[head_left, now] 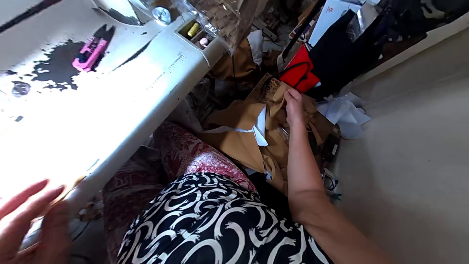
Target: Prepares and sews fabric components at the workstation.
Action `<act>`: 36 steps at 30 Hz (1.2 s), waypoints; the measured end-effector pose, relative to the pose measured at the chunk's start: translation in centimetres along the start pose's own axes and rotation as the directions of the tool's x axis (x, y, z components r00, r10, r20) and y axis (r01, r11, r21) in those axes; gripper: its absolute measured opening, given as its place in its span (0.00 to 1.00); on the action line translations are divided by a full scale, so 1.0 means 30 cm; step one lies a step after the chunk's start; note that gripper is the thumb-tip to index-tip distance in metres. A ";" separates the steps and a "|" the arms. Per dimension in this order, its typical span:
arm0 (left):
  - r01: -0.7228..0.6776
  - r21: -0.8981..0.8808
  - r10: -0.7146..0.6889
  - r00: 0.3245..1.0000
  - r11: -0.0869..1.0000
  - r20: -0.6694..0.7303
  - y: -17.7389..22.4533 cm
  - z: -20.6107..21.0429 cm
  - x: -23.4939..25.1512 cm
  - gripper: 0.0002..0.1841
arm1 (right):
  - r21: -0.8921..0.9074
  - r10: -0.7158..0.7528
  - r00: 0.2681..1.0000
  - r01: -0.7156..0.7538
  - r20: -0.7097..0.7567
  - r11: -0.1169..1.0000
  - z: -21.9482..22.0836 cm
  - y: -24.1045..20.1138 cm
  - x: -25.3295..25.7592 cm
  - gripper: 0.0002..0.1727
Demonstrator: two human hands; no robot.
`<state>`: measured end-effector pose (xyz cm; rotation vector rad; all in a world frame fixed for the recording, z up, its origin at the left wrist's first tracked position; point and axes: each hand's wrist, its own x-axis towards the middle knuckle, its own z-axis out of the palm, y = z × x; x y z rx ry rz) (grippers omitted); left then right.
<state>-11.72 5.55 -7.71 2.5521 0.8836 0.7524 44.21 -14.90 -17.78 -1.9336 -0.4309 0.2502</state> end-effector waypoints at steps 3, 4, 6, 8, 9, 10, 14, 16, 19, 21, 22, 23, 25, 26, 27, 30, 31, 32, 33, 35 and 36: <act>-0.118 -0.034 0.116 0.993 0.992 -0.037 0.105 0.034 0.089 0.15 | -0.130 -0.207 0.962 0.232 0.176 0.964 0.056 -0.152 -0.041 0.16; -0.157 -0.042 0.155 0.987 0.987 -0.049 0.132 0.049 0.113 0.15 | -0.157 -0.231 0.947 0.268 0.222 0.951 0.081 -0.196 -0.053 0.16; -0.216 -0.080 0.211 0.975 0.973 -0.064 0.188 0.077 0.157 0.15 | -0.110 -0.253 0.895 0.312 0.368 0.944 0.137 -0.291 -0.098 0.15; -0.218 -0.143 0.210 0.975 0.965 -0.074 0.237 0.114 0.188 0.18 | 0.036 -0.328 0.740 0.381 0.587 0.924 0.208 -0.416 -0.199 0.14; -0.199 -0.186 0.190 0.980 0.962 -0.065 0.259 0.134 0.200 0.24 | 0.143 -0.397 0.609 0.422 0.686 0.895 0.258 -0.477 -0.270 0.13; -0.177 -0.230 0.171 0.984 0.957 -0.045 0.278 0.150 0.211 0.31 | 0.258 -0.460 0.454 0.438 0.763 0.861 0.310 -0.536 -0.345 0.12; -0.041 -0.349 0.030 0.999 0.936 -0.037 0.294 0.145 0.223 0.29 | 0.526 -0.561 0.044 0.290 0.827 0.799 0.478 -0.714 -0.571 0.09; 0.081 -0.364 -0.111 0.992 0.928 -0.060 0.252 0.074 0.190 0.14 | 0.527 -0.534 -0.056 0.283 0.843 0.802 0.518 -0.755 -0.592 0.19; 0.274 -0.310 -0.343 0.919 0.910 -0.196 0.168 -0.068 0.097 0.04 | 0.481 -0.506 -0.037 0.378 0.862 0.791 0.572 -0.783 -0.588 0.16; 0.447 -0.271 -0.506 0.835 0.853 -0.216 0.141 -0.160 0.041 0.03 | 0.434 -0.473 0.040 0.336 0.880 0.836 0.630 -0.807 -0.578 0.03; 0.489 -0.267 -0.547 0.806 0.831 -0.227 0.131 -0.190 0.017 0.03 | 0.432 -0.464 0.052 0.287 0.884 0.855 0.670 -0.817 -0.567 0.01; 0.512 -0.272 -0.573 0.785 0.815 -0.238 0.126 -0.209 -0.004 0.03 | 0.431 -0.458 0.073 0.235 0.886 0.871 0.705 -0.832 -0.565 0.01; 0.536 -0.303 -0.609 0.751 0.788 -0.254 0.119 -0.224 -0.025 0.02 | 0.423 -0.443 0.141 0.156 0.885 0.893 0.770 -0.866 -0.568 0.01; 0.548 -0.304 -0.621 0.741 0.779 -0.256 0.115 -0.224 -0.030 0.02 | 0.418 -0.435 0.175 0.128 0.883 0.899 0.801 -0.880 -0.571 0.02; 0.568 -0.274 -0.628 0.739 0.776 -0.246 0.110 -0.224 -0.033 0.02 | 0.414 -0.432 0.209 0.123 0.877 0.902 0.828 -0.892 -0.575 0.03; 0.627 -0.019 -0.626 0.774 0.779 -0.097 0.103 -0.235 -0.036 0.10 | 0.461 -0.504 0.189 0.232 0.843 0.857 0.863 -0.910 -0.587 0.05; 0.600 0.042 -0.598 0.800 0.799 -0.049 0.106 -0.235 -0.030 0.18 | 0.498 -0.544 0.124 0.278 0.830 0.822 0.852 -0.915 -0.603 0.05; 0.530 0.081 -0.530 0.848 0.844 -0.025 0.111 -0.229 -0.018 0.26 | 0.539 -0.575 0.039 0.301 0.817 0.787 0.834 -0.920 -0.626 0.05; 0.425 0.101 -0.425 0.905 0.900 -0.020 0.117 -0.219 -0.001 0.33 | 0.583 -0.598 -0.055 0.306 0.800 0.752 0.812 -0.925 -0.654 0.05; 0.237 0.041 -0.235 0.971 0.971 -0.049 0.137 -0.187 0.043 0.34 | 0.706 -0.681 -0.199 0.293 0.704 0.645 0.777 -0.923 -0.709 0.05; 0.168 -0.026 -0.169 0.982 0.986 -0.088 0.144 -0.169 0.062 0.26 | 0.761 -0.740 -0.198 0.277 0.643 0.587 0.770 -0.921 -0.729 0.04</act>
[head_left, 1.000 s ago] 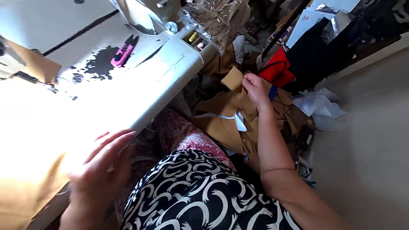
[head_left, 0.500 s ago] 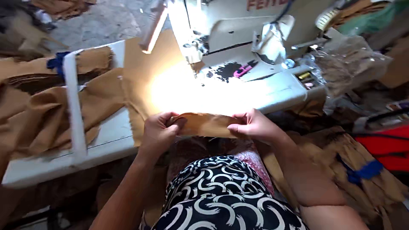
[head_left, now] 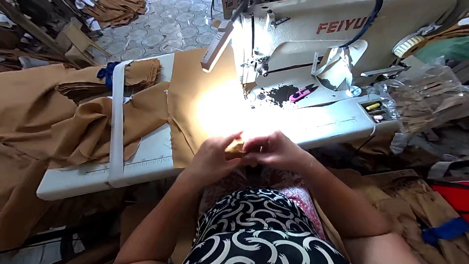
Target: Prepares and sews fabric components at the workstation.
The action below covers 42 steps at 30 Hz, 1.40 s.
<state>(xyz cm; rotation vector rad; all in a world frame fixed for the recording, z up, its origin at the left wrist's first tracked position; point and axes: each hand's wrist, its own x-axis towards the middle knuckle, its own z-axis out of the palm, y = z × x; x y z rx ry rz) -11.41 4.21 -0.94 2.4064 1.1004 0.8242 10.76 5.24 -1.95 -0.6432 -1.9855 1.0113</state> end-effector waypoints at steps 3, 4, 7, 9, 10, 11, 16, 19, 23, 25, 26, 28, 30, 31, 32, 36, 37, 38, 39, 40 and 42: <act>-0.047 -0.214 0.020 0.992 0.976 -0.128 0.020 0.032 0.031 0.03 | 0.080 0.086 0.968 -0.069 -0.236 0.994 0.039 -0.011 -0.019 0.20; -0.038 -0.244 0.000 0.988 0.969 -0.157 0.014 0.029 0.035 0.03 | 0.162 0.180 0.952 -0.142 -0.247 0.976 0.053 0.002 -0.031 0.29; -0.008 -0.296 -0.044 0.984 0.955 -0.170 -0.020 0.002 0.047 0.05 | 0.378 0.364 0.904 -0.263 -0.226 0.888 0.146 0.071 -0.078 0.26; 0.001 -0.340 -0.061 0.984 0.940 -0.166 -0.035 -0.020 0.056 0.06 | 0.367 0.399 0.884 -0.297 -0.245 0.882 0.199 0.093 -0.101 0.09; 0.014 -0.379 -0.080 0.984 0.925 -0.159 -0.038 -0.031 0.059 0.07 | 0.329 0.380 0.889 -0.290 -0.256 0.899 0.211 0.100 -0.110 0.07; 0.043 -0.417 -0.107 0.985 0.908 -0.132 -0.041 -0.043 0.061 0.08 | 0.286 0.342 0.904 -0.267 -0.257 0.920 0.213 0.105 -0.115 0.08; 0.207 -0.389 -0.236 0.971 0.898 -0.030 -0.059 -0.088 0.092 0.02 | 0.288 0.263 0.935 -0.191 -0.237 0.939 0.184 0.075 -0.096 0.15; 0.287 -0.309 -0.298 0.954 0.907 0.013 -0.098 -0.104 0.145 0.06 | 0.275 0.278 0.922 -0.202 -0.272 0.940 0.171 0.069 -0.074 0.26; 0.249 -0.405 -0.254 0.966 0.879 0.044 -0.139 -0.083 0.221 0.13 | 0.119 0.176 0.905 -0.140 -0.389 0.983 0.170 0.117 -0.029 0.41; 0.181 -0.470 -0.187 0.982 0.864 0.035 -0.121 -0.078 0.248 0.14 | 0.120 0.174 0.906 -0.138 -0.385 0.983 0.158 0.128 -0.003 0.45; 0.143 -0.487 -0.149 0.988 0.862 0.025 -0.116 -0.078 0.259 0.12 | 0.135 0.175 0.907 -0.133 -0.383 0.982 0.153 0.128 0.004 0.44; 0.078 -0.466 -0.104 0.994 0.881 -0.030 -0.125 -0.078 0.281 0.07 | 0.097 0.146 0.903 -0.116 -0.404 0.988 0.148 0.130 0.006 0.37; -0.003 -0.427 -0.026 0.998 0.904 -0.062 -0.167 -0.075 0.307 0.05 | -0.044 0.083 0.898 -0.112 -0.432 0.993 0.137 0.138 0.008 0.27; -0.033 -0.420 0.011 0.998 0.907 -0.056 -0.193 -0.070 0.324 0.07 | -0.133 0.058 0.899 -0.128 -0.435 0.983 0.124 0.142 0.011 0.21; -0.056 -0.385 0.041 0.998 0.921 -0.046 -0.219 -0.063 0.340 0.09 | -0.223 0.050 0.905 -0.157 -0.422 0.962 0.107 0.145 0.016 0.15; -0.159 -0.137 0.161 0.987 0.978 0.002 -0.321 -0.014 0.409 0.08 | -0.482 0.107 0.905 -0.316 -0.412 0.817 0.064 0.148 0.054 0.10; -0.126 -0.091 0.129 0.991 0.988 0.028 -0.326 -0.003 0.422 0.08 | -0.512 0.145 0.903 -0.354 -0.404 0.783 0.055 0.142 0.067 0.10; -0.078 -0.049 0.081 0.994 0.996 0.067 -0.325 0.003 0.433 0.08 | -0.530 0.199 0.900 -0.395 -0.389 0.750 0.048 0.135 0.078 0.11; -0.016 -0.016 0.018 0.993 1.000 0.116 -0.325 0.009 0.443 0.10 | -0.537 0.270 0.888 -0.443 -0.371 0.718 0.041 0.128 0.088 0.11; 0.058 0.002 -0.057 0.983 0.998 0.176 -0.325 0.014 0.453 0.11 | -0.541 0.345 0.871 -0.488 -0.349 0.685 0.035 0.121 0.098 0.11; 0.122 0.032 -0.126 0.964 0.992 0.235 -0.338 0.028 0.463 0.12 | -0.545 0.485 0.822 -0.564 -0.298 0.621 0.030 0.108 0.115 0.13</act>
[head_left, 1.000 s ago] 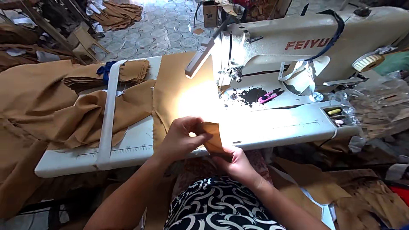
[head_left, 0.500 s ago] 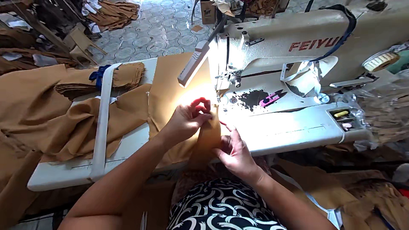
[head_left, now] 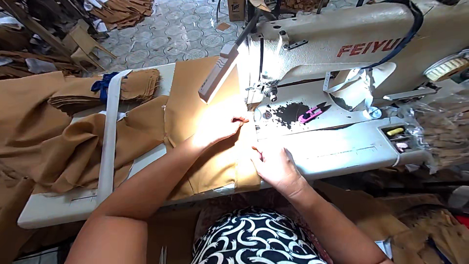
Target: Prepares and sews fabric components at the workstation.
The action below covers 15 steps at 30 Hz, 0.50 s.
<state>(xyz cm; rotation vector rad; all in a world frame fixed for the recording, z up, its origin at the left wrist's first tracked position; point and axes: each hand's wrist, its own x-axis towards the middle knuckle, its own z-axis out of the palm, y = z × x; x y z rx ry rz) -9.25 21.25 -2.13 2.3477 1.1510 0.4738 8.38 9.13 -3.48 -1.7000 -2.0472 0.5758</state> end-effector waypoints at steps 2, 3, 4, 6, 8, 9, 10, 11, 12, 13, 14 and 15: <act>0.010 -0.011 -0.010 1.000 1.000 0.011 -0.006 0.013 0.001 0.12 | -0.025 0.077 0.990 -0.075 0.114 0.997 -0.011 -0.015 0.005 0.16; 0.014 -0.029 -0.014 1.000 0.999 0.018 -0.011 0.019 0.001 0.12 | -0.024 0.091 0.987 -0.089 0.132 0.996 -0.011 -0.017 0.006 0.17; 0.021 -0.046 -0.020 1.000 0.999 0.020 -0.014 0.023 0.000 0.13 | -0.019 0.086 0.989 -0.085 0.122 0.996 -0.007 -0.015 0.005 0.17; 0.019 -0.077 -0.017 1.000 0.997 0.014 -0.020 0.029 -0.002 0.13 | -0.023 0.075 0.992 -0.073 0.102 0.997 -0.004 -0.013 0.003 0.15; 0.010 -0.069 -0.009 1.000 0.998 0.016 -0.025 0.033 -0.001 0.13 | -0.037 0.030 0.999 -0.029 0.038 0.999 0.006 -0.007 -0.001 0.13; 0.012 -0.058 -0.011 1.000 0.998 0.021 -0.024 0.032 0.000 0.14 | -0.040 0.013 1.000 -0.013 0.013 0.999 0.010 -0.004 -0.001 0.12; 0.021 -0.048 -0.020 0.999 0.999 0.030 -0.018 0.029 0.001 0.13 | -0.042 0.008 1.000 -0.008 0.001 0.999 0.012 -0.004 -0.002 0.12; 0.027 -0.040 -0.026 0.999 0.999 0.037 -0.012 0.027 0.001 0.13 | -0.044 0.012 1.000 -0.012 0.005 0.999 0.010 -0.005 -0.002 0.12; 0.027 -0.035 -0.025 0.999 0.999 0.039 -0.009 0.027 0.001 0.13 | -0.042 0.020 1.000 -0.020 0.015 0.999 0.008 -0.006 -0.002 0.12; 0.023 -0.030 -0.021 0.999 0.999 0.040 -0.009 0.029 0.000 0.13 | -0.038 0.026 0.999 -0.025 0.024 0.999 0.007 -0.007 -0.002 0.12; 0.019 -0.028 -0.018 0.999 0.999 0.041 -0.009 0.031 0.000 0.14 | -0.038 0.025 0.999 -0.024 0.026 0.999 0.007 -0.007 -0.002 0.12; 0.025 -0.030 -0.023 0.999 0.999 0.048 -0.007 0.031 0.000 0.14 | -0.042 0.021 0.999 -0.020 0.029 0.999 0.007 -0.006 -0.001 0.12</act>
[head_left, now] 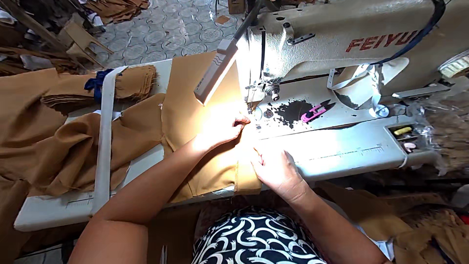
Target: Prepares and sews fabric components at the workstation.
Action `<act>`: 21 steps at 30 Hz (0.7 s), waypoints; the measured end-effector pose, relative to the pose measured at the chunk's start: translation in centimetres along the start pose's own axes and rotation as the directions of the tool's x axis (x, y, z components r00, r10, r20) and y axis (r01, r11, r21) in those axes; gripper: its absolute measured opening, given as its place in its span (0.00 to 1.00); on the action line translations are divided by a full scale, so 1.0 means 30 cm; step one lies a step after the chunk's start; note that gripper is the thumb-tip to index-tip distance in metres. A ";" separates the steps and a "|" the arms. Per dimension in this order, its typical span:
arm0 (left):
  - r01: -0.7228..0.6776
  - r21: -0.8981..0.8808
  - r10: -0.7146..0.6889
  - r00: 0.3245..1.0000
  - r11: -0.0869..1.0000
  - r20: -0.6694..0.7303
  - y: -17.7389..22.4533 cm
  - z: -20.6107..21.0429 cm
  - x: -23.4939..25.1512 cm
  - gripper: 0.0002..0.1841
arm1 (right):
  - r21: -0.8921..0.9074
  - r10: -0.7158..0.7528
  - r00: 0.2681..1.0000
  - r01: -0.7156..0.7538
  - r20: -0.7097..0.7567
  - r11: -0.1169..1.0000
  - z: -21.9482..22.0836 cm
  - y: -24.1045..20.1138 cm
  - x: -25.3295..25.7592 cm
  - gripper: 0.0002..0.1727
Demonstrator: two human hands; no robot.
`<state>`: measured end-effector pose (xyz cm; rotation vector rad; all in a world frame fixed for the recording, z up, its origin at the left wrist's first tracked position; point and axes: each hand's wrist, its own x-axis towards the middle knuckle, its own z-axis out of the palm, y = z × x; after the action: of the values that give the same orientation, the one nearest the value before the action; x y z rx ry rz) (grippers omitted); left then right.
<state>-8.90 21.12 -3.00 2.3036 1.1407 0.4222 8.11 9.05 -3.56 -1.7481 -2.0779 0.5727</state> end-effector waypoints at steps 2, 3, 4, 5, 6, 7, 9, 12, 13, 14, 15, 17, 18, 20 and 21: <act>0.011 -0.008 -0.011 1.000 1.000 0.006 0.004 0.001 -0.001 0.14 | -0.008 0.007 1.000 -0.007 0.023 1.000 -0.004 -0.003 0.001 0.13; -0.004 -0.002 0.004 1.000 1.000 -0.003 0.001 0.004 -0.002 0.14 | -0.011 0.008 1.000 -0.008 0.025 1.000 -0.003 -0.004 0.001 0.13; -0.018 0.007 0.018 1.000 1.000 -0.013 -0.002 0.007 -0.002 0.14 | -0.010 0.010 1.000 -0.009 0.019 1.000 -0.002 -0.004 0.001 0.13; -0.030 0.013 0.030 0.999 0.999 -0.023 -0.003 0.010 -0.003 0.14 | -0.008 0.007 1.000 -0.007 0.011 1.000 -0.001 -0.004 0.001 0.14; -0.032 0.020 0.033 0.999 0.999 -0.027 -0.001 0.011 -0.005 0.14 | -0.008 0.008 1.000 -0.008 0.010 1.000 0.001 -0.004 0.001 0.14; -0.028 0.022 0.028 0.999 0.999 -0.025 0.002 0.010 -0.005 0.14 | -0.010 0.012 1.000 -0.012 0.013 1.000 0.000 -0.004 0.002 0.15; -0.036 0.027 0.037 0.999 0.999 -0.034 -0.001 0.014 -0.005 0.14 | -0.013 0.008 1.000 -0.008 0.014 1.000 0.001 -0.005 0.004 0.14; -0.034 0.040 0.036 0.999 0.999 -0.029 0.002 0.015 -0.006 0.14 | -0.008 0.016 0.999 -0.016 0.031 1.000 -0.003 -0.007 0.003 0.14; -0.035 0.056 0.037 0.999 0.998 -0.029 0.005 0.016 -0.006 0.14 | -0.006 0.017 0.999 -0.017 0.034 1.000 -0.004 -0.007 0.002 0.14; -0.063 0.093 0.068 0.997 0.994 -0.049 0.003 0.021 -0.007 0.14 | 0.000 0.024 0.999 -0.024 0.044 1.000 -0.006 -0.007 0.002 0.14; -0.114 0.151 0.126 0.989 0.982 -0.075 -0.004 0.029 -0.008 0.13 | -0.008 0.029 0.998 -0.029 0.055 1.000 -0.007 -0.006 0.002 0.13; -0.212 0.261 0.246 0.964 0.942 -0.104 -0.014 0.043 -0.008 0.13 | -0.016 0.031 0.998 -0.030 0.056 0.999 -0.005 -0.004 0.002 0.13; -0.238 0.308 0.281 0.954 0.921 -0.103 -0.015 0.049 -0.011 0.13 | -0.018 0.032 0.998 -0.031 0.052 0.999 -0.004 -0.004 0.002 0.13; -0.259 0.348 0.306 0.948 0.901 -0.087 -0.017 0.062 -0.015 0.14 | -0.021 0.032 0.998 -0.031 0.053 0.999 -0.005 -0.006 0.002 0.14; -0.253 0.346 0.295 0.952 0.903 -0.076 -0.015 0.066 -0.017 0.14 | -0.022 0.028 0.998 -0.027 0.051 0.999 -0.005 -0.006 0.002 0.14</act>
<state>-8.51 20.30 -4.89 2.7887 1.0084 0.5191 8.03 9.09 -3.34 -1.7945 -2.1056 0.6117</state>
